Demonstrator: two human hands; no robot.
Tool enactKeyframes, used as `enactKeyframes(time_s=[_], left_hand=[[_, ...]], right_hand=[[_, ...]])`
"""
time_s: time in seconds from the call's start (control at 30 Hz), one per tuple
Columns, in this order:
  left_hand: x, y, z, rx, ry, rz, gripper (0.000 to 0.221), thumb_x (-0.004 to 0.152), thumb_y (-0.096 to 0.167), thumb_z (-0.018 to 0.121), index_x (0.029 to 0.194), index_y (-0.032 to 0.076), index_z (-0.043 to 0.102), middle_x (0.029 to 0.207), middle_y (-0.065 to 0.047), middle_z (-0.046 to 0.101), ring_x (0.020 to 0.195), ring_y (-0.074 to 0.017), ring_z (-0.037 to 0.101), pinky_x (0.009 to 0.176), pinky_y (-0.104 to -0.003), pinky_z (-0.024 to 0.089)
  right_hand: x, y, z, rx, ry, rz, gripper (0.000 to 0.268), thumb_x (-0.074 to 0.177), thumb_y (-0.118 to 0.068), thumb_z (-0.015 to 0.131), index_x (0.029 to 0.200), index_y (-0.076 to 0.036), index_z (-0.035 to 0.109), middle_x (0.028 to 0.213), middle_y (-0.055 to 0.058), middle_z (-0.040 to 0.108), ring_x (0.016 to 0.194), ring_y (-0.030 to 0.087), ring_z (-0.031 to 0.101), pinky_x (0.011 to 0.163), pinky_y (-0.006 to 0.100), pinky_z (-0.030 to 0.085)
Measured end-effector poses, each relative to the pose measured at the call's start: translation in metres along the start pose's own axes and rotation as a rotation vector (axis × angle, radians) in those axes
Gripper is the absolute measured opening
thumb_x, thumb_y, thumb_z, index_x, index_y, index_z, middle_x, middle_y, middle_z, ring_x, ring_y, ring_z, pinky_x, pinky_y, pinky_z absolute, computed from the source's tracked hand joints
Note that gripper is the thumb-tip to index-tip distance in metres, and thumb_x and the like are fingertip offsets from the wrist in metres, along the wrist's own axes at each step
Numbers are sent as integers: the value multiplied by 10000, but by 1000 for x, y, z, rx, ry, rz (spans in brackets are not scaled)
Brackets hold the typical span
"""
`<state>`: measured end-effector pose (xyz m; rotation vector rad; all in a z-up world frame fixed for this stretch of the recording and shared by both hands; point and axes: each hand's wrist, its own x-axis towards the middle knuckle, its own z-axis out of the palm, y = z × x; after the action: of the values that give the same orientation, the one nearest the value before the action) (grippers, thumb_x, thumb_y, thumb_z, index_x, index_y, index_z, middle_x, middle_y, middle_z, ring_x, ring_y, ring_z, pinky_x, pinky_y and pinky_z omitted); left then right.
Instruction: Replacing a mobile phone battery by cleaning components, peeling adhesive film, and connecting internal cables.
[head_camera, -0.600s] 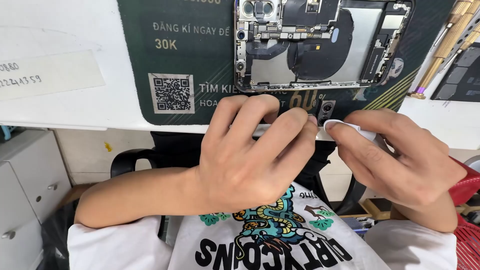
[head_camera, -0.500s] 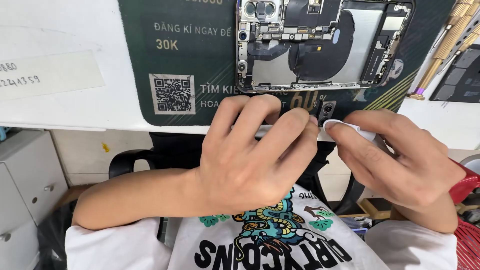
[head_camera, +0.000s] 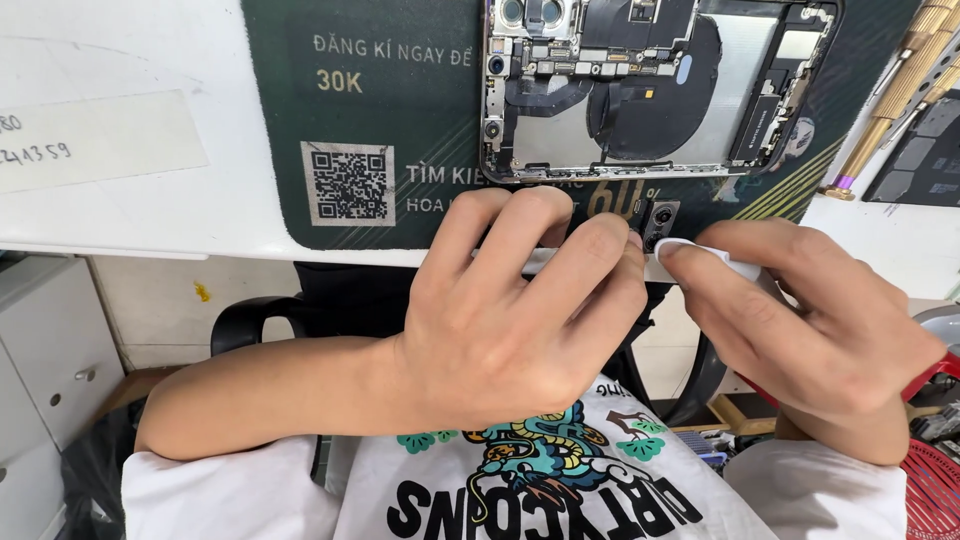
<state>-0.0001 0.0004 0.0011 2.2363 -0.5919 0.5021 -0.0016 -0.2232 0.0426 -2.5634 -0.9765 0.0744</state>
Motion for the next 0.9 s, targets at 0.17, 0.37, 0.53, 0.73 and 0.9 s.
enactKeyframes(time_s=[0.17,0.37,0.53,0.73,0.9], left_hand=[[1,0,0,19,6,4,211,1049,-13,542,890,77,647,957,-25,629,838,-237,559,708,-351,417],[0,0,0,4,-2,1,216,1039,-17,528,884,80,642,978,-39,640,841,-247,553,710,-353,422],[0,0,1,9,0,5,217,1037,-25,536,879,82,639,974,-32,641,838,-241,555,711,-349,424],[1,-1,0,13,2,6,225,1048,-12,541,877,83,653,962,-26,629,837,-235,554,707,-349,430],[2,-2,1,6,-17,15,172,1047,18,599,903,69,679,969,-38,645,815,-244,567,686,-354,430]], right_hand=[[-7,8,3,-35,16,-52,220,1002,222,658,1049,43,777,948,278,703,649,268,549,536,360,421],[0,6,7,-8,73,-61,236,976,264,660,968,63,785,879,288,684,634,289,551,539,348,423],[2,3,5,-8,74,-63,231,984,276,662,992,84,791,890,294,687,656,286,578,562,344,450],[-9,5,2,-8,120,74,296,985,344,656,1027,88,798,954,310,694,538,210,297,524,338,265],[-10,14,-9,8,-20,-59,163,1005,114,666,1127,69,765,986,307,701,678,260,571,587,345,469]])
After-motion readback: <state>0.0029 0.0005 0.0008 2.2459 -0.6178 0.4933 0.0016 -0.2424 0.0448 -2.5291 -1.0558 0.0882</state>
